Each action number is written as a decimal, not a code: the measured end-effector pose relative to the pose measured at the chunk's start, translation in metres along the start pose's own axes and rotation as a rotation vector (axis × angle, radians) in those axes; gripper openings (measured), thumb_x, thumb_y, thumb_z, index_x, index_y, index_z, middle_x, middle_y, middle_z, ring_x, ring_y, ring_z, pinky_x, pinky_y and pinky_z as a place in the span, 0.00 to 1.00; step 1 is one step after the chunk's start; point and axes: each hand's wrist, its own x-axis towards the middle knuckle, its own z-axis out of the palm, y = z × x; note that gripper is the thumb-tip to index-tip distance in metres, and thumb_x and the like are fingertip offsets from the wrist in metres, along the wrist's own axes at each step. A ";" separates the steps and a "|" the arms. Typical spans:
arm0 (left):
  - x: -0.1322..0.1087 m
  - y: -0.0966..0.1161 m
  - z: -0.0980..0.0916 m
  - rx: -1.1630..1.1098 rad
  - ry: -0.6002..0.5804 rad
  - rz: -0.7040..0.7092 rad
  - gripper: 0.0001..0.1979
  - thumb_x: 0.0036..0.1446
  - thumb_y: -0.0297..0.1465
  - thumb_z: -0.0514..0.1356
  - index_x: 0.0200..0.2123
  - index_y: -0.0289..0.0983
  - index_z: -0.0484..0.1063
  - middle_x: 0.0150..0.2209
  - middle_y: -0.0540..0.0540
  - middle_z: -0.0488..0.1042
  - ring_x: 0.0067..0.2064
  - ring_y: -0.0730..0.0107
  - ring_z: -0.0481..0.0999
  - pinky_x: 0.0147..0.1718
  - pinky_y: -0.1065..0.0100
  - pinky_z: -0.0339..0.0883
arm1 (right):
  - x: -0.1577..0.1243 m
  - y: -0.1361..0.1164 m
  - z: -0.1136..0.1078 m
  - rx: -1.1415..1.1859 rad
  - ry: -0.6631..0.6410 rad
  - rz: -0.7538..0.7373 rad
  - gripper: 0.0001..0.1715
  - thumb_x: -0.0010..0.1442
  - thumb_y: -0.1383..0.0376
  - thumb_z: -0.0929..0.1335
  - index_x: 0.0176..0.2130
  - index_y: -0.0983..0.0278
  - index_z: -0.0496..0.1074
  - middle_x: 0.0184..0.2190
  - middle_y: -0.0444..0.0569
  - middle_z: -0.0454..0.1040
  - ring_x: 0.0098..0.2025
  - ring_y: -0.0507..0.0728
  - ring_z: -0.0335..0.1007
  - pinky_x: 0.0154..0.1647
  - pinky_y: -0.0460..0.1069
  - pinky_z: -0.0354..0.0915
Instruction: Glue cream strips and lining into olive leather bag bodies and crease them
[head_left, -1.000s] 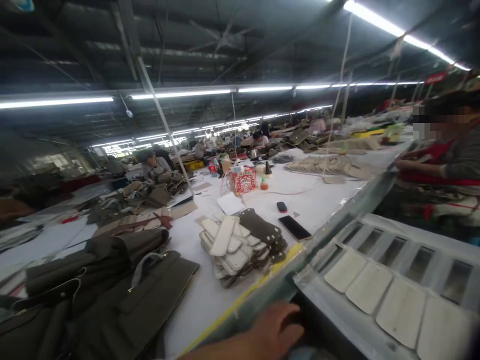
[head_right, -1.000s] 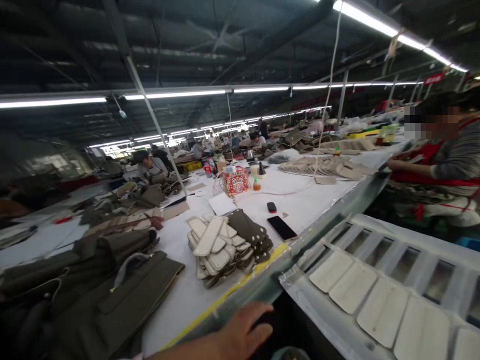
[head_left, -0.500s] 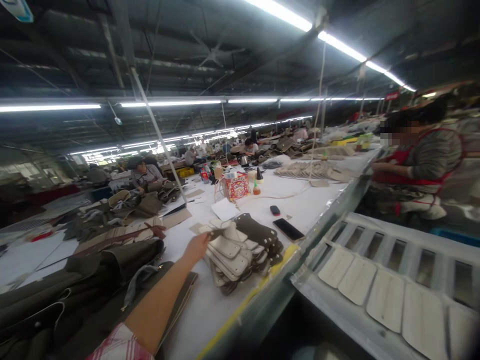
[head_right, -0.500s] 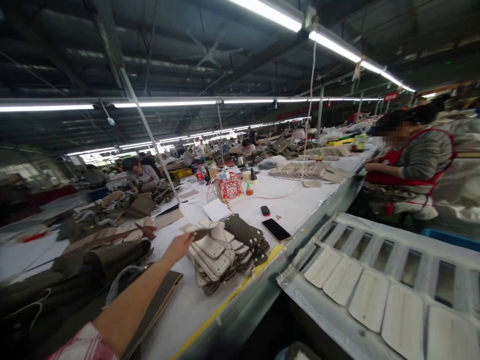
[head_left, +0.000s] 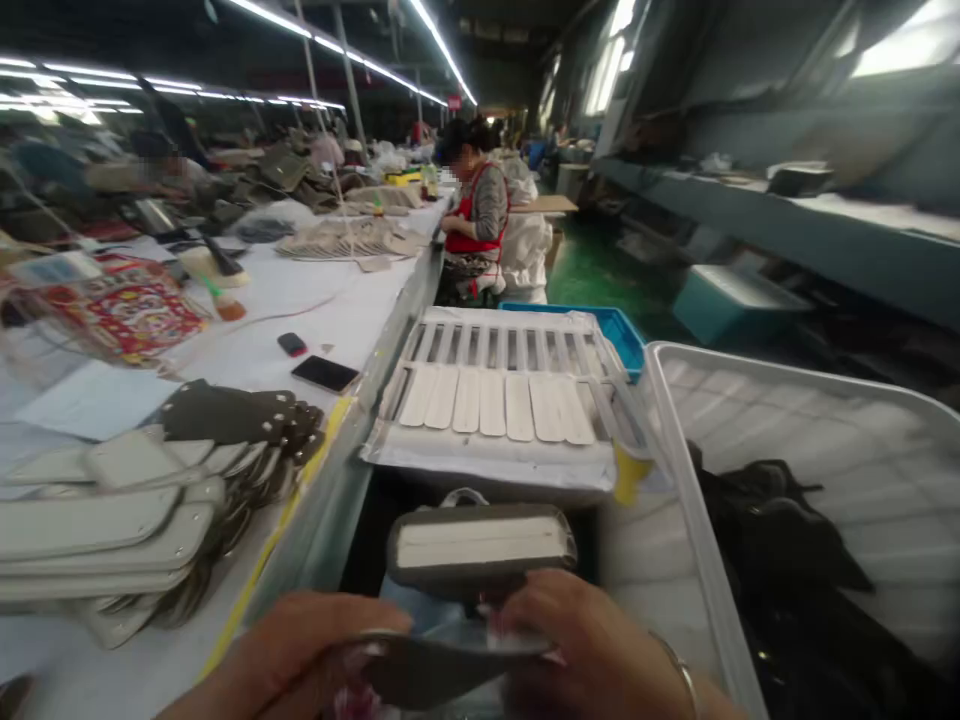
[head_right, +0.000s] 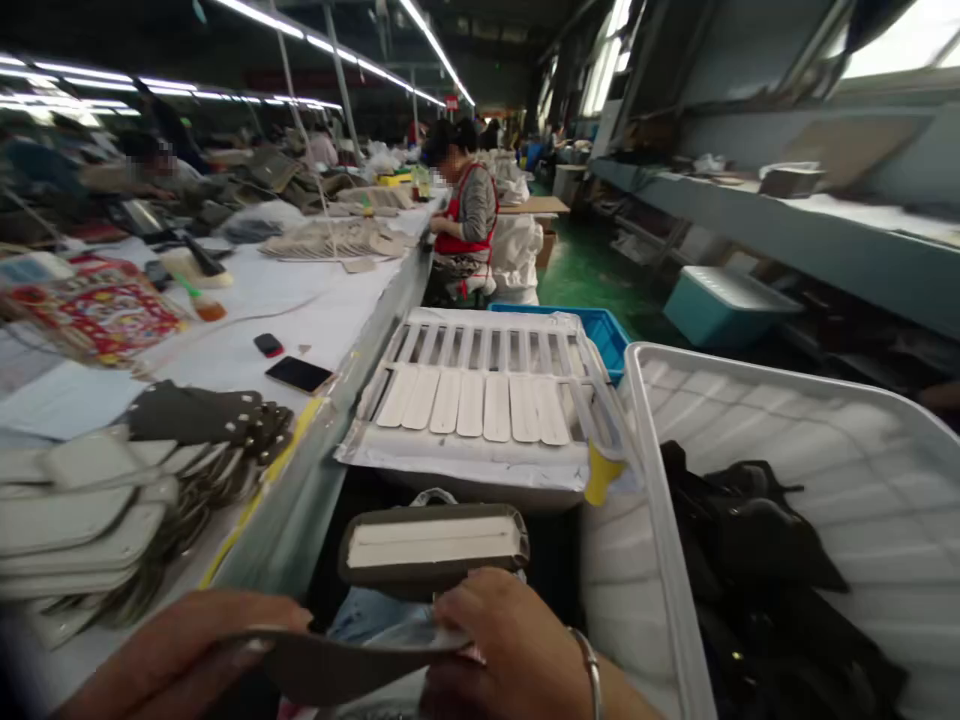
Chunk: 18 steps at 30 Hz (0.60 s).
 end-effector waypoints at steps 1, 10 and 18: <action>0.006 -0.007 0.009 -0.002 -0.058 -0.018 0.13 0.43 0.44 0.63 0.33 0.47 0.78 0.36 0.47 0.78 0.40 0.53 0.74 0.42 0.56 0.70 | -0.005 0.008 -0.002 0.079 -0.050 0.125 0.10 0.55 0.59 0.68 0.37 0.60 0.72 0.33 0.45 0.74 0.35 0.55 0.70 0.38 0.49 0.64; 0.054 -0.063 0.061 -0.181 -0.148 -0.386 0.26 0.47 0.50 0.60 0.41 0.36 0.72 0.29 0.48 0.75 0.29 0.65 0.74 0.24 0.68 0.71 | -0.021 0.099 -0.009 0.611 0.130 0.655 0.12 0.56 0.58 0.65 0.31 0.65 0.64 0.25 0.43 0.67 0.24 0.50 0.64 0.23 0.45 0.62; 0.071 -0.068 0.063 0.063 -0.176 -0.464 0.23 0.45 0.52 0.59 0.27 0.36 0.68 0.23 0.52 0.69 0.19 0.75 0.65 0.17 0.74 0.62 | 0.002 0.132 -0.006 0.385 0.144 0.676 0.19 0.62 0.53 0.58 0.27 0.63 0.60 0.19 0.41 0.64 0.21 0.49 0.61 0.21 0.44 0.57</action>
